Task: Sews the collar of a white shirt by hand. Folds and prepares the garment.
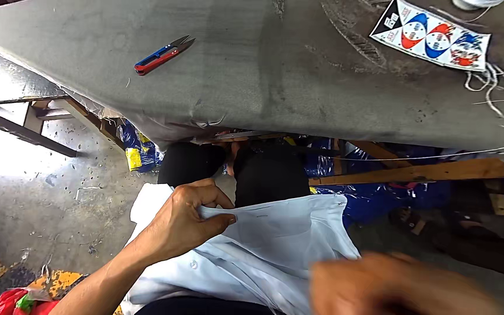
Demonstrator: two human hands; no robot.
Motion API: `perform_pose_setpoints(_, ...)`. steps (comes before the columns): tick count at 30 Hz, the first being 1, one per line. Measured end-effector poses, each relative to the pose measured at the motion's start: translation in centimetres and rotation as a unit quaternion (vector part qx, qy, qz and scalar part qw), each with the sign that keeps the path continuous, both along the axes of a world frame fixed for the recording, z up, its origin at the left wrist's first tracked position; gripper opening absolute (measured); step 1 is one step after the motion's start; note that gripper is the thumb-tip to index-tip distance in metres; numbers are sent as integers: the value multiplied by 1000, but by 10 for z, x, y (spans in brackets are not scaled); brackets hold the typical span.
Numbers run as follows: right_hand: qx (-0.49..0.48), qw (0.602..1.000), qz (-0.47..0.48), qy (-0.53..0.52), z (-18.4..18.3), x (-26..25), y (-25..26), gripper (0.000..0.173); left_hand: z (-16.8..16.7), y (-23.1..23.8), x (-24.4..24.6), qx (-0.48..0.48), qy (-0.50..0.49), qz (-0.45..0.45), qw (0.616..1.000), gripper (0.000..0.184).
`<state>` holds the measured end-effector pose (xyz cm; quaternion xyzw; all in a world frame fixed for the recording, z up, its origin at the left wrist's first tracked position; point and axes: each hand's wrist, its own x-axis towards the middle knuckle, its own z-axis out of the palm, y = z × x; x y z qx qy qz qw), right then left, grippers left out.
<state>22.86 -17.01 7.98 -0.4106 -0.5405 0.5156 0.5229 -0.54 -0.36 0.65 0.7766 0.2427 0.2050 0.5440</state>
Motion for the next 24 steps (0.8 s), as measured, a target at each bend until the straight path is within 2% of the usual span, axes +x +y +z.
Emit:
perform_pose_setpoints(3, 27, 997, 0, -67, -66, -15, 28, 14, -1, -9, 0, 166, -11, 29, 986, 14)
perform_pose_setpoints(5, 50, 993, -30, -102, -91, -16, 31, 18, -5, -16, -3, 309, -29, 43, 950, 11)
perform_pose_setpoints(8, 116, 981, -56, -144, -103, -14, 24, 17, -10, -27, -12, 452, -62, 23, 889, 7)
perform_pose_setpoints(12, 172, 973, -45, -149, -109, -11, 20, 12, -13, -34, -18, 512, -85, -4, 855, 10)
perform_pose_setpoints(17, 174, 973, -43, -149, -109, -13, 19, 11, -13, -34, -21, 533, -97, -14, 840, 9)
perform_pose_setpoints(19, 169, 974, -43, -143, -109, -13, 20, 11, -14, -33, -21, 509, -91, -7, 856, 8)
perform_pose_setpoints(21, 149, 978, -59, -131, -106, -14, 21, 11, -16, -32, -19, 419, -53, 19, 906, 8)
perform_pose_setpoints(24, 83, 988, -96, -83, -100, -19, 25, 11, -15, -18, -14, 137, 7, 27, 990, 15)
